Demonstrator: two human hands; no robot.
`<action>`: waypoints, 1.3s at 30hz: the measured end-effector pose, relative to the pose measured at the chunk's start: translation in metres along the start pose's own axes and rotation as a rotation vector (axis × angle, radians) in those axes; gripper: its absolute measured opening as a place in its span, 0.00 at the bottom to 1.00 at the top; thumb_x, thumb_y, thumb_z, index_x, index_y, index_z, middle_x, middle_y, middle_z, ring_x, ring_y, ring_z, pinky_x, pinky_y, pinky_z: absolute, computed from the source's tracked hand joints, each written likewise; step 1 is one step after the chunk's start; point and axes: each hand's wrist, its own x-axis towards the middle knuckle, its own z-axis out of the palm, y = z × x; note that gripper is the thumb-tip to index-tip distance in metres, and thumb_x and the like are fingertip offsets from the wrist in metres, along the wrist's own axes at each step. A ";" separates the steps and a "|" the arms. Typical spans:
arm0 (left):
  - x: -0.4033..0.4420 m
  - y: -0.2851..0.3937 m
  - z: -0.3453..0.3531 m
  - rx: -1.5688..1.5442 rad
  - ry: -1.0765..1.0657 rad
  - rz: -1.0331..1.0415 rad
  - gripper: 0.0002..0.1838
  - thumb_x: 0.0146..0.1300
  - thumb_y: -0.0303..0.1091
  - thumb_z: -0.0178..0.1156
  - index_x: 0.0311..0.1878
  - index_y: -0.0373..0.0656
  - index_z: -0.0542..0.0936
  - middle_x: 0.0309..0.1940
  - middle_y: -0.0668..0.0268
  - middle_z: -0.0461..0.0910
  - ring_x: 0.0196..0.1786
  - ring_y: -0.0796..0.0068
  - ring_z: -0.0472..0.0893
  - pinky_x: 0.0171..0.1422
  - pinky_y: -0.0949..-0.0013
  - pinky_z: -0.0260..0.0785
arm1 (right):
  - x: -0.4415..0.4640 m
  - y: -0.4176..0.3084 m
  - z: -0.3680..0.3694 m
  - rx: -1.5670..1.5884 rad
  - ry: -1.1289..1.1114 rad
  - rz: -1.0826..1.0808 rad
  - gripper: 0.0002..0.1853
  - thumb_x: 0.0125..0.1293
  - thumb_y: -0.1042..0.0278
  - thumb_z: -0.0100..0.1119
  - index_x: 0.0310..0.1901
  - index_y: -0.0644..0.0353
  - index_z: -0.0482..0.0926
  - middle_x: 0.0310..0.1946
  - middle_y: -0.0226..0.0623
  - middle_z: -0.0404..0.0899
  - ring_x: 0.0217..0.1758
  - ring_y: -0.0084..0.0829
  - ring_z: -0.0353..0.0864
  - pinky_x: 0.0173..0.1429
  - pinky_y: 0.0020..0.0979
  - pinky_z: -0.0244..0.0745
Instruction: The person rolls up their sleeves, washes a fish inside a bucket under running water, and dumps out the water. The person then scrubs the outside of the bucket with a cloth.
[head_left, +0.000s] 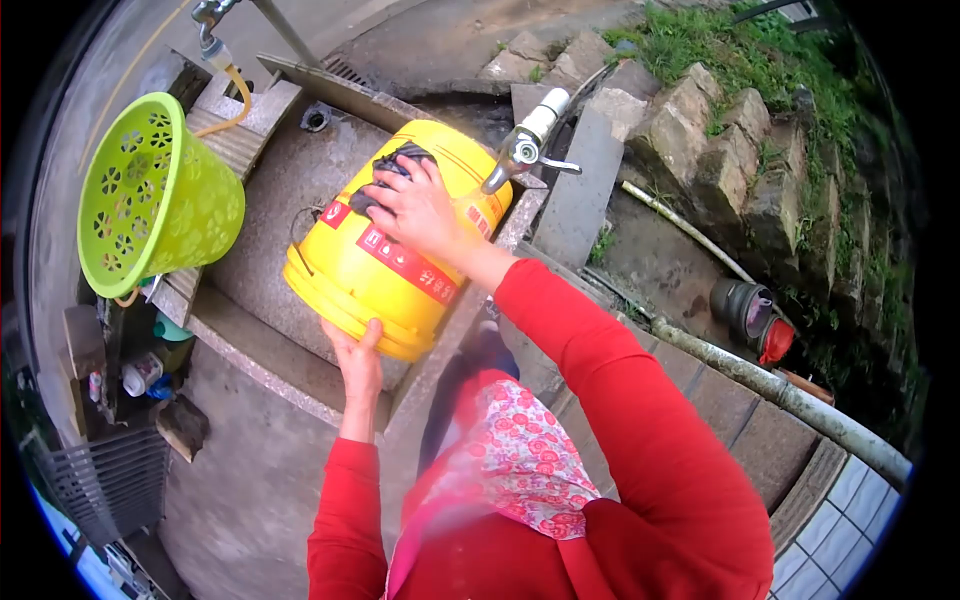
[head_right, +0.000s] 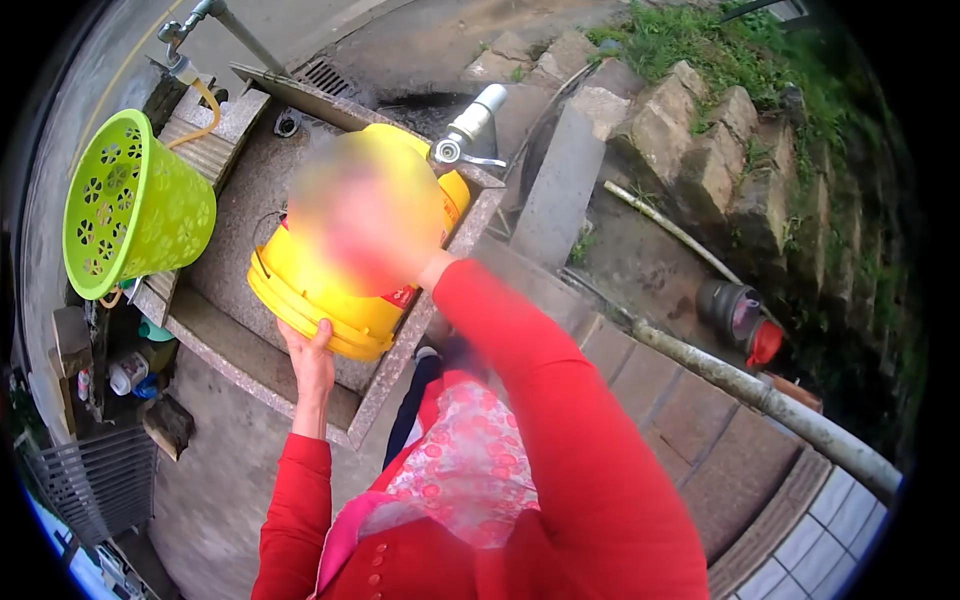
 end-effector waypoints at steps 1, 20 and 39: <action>-0.003 0.000 0.001 0.004 0.013 -0.001 0.44 0.55 0.17 0.59 0.70 0.47 0.47 0.67 0.61 0.56 0.67 0.66 0.58 0.72 0.61 0.49 | 0.006 0.021 -0.004 -0.025 0.056 0.096 0.17 0.58 0.54 0.55 0.47 0.49 0.80 0.53 0.34 0.75 0.62 0.46 0.65 0.63 0.50 0.57; -0.026 -0.030 -0.012 0.139 0.100 -0.072 0.45 0.57 0.17 0.56 0.71 0.48 0.39 0.67 0.60 0.55 0.67 0.68 0.58 0.70 0.66 0.51 | -0.019 0.078 0.021 -0.072 0.145 0.238 0.17 0.58 0.58 0.54 0.48 0.50 0.81 0.54 0.35 0.75 0.62 0.50 0.64 0.68 0.49 0.52; -0.009 -0.018 0.015 0.026 0.107 -0.015 0.41 0.56 0.16 0.56 0.68 0.45 0.46 0.63 0.60 0.59 0.64 0.68 0.62 0.67 0.64 0.57 | -0.089 -0.033 -0.021 0.166 -0.164 -0.135 0.22 0.56 0.62 0.58 0.54 0.49 0.74 0.62 0.31 0.67 0.67 0.49 0.57 0.68 0.51 0.51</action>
